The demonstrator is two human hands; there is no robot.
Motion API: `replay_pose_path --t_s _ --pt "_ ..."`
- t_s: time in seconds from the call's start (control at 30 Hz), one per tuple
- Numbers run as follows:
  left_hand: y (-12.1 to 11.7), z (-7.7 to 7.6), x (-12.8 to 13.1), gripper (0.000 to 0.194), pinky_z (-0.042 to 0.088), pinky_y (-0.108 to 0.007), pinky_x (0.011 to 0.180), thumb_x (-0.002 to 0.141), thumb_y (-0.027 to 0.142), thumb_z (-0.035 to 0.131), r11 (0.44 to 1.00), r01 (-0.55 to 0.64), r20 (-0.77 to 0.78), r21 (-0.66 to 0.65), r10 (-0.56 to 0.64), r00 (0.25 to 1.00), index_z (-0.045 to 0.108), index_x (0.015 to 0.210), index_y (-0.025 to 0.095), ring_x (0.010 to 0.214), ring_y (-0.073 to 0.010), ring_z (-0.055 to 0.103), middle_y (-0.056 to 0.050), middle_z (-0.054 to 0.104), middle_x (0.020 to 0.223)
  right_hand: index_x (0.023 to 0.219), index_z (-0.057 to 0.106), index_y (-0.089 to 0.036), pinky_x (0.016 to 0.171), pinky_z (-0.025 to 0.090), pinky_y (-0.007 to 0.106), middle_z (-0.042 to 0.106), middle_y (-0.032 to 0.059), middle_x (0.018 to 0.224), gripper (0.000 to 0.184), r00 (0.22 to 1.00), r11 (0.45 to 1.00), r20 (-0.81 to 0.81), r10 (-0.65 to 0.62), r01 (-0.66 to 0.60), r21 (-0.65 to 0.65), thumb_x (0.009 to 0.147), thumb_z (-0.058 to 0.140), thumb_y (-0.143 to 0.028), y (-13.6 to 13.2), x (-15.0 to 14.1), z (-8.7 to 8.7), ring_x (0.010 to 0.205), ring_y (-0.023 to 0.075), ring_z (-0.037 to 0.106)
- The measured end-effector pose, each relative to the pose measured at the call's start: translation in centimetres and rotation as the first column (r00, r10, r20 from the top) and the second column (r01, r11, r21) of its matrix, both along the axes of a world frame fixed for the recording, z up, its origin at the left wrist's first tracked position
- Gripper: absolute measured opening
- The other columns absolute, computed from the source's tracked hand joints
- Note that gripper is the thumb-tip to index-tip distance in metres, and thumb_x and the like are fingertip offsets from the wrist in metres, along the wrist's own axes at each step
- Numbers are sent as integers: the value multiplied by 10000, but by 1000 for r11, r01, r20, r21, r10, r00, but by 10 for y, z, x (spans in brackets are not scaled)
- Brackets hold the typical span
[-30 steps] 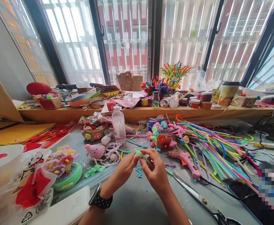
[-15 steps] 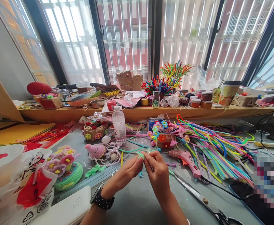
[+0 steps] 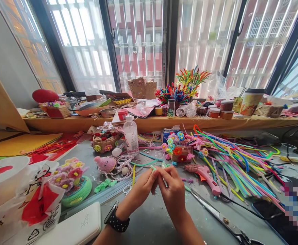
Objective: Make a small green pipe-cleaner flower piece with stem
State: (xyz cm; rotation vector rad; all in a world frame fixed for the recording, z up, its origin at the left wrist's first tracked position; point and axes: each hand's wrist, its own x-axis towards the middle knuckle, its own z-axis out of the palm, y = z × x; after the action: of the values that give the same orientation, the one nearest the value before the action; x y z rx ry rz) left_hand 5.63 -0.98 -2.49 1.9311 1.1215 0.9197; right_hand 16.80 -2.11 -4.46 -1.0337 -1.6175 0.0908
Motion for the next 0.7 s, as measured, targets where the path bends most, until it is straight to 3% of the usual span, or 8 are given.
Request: replay_pose_path --t_s 0.13,0.23,0.4,0.53,0.7 --pt "2 -2 -2 375 334 -259 597 854 374 173 986 -94 -149 141 115 982 444 716 155 646 -138 446 -50 532 729 1035 536 -186 548 428 200 530 45 780 266 999 997 34 7 -4 -72 797 423 -223 1 -1 -2 639 108 502" --pt "3 -2 -6 383 321 -274 584 856 354 157 965 -154 -292 214 214 932 442 692 158 629 -157 461 -61 539 698 1150 430 -194 538 439 189 552 44 848 349 993 988 80 92 -81 -134 804 397 -222 1 0 -3 621 95 512" --pt "4 2 -11 335 297 -268 539 853 271 186 942 -138 -407 305 260 876 459 695 158 624 -167 497 -72 562 699 1198 391 -221 710 449 227 556 46 981 379 939 969 253 233 -202 -146 824 343 -185 2 3 0 799 121 543" --pt "4 4 -15 290 290 -255 519 842 238 242 925 -97 -467 368 274 841 469 680 156 604 -156 509 -59 566 675 1228 360 -216 779 432 220 522 35 1092 396 917 955 274 289 -253 -157 836 325 -171 5 6 -2 942 127 517" --pt "3 5 -20 257 315 -238 532 836 233 281 903 -18 -501 430 255 827 487 702 157 615 -139 509 -35 567 691 1231 346 -213 759 436 197 496 19 1135 392 916 962 300 265 -233 -140 842 334 -168 6 8 -3 951 115 523"
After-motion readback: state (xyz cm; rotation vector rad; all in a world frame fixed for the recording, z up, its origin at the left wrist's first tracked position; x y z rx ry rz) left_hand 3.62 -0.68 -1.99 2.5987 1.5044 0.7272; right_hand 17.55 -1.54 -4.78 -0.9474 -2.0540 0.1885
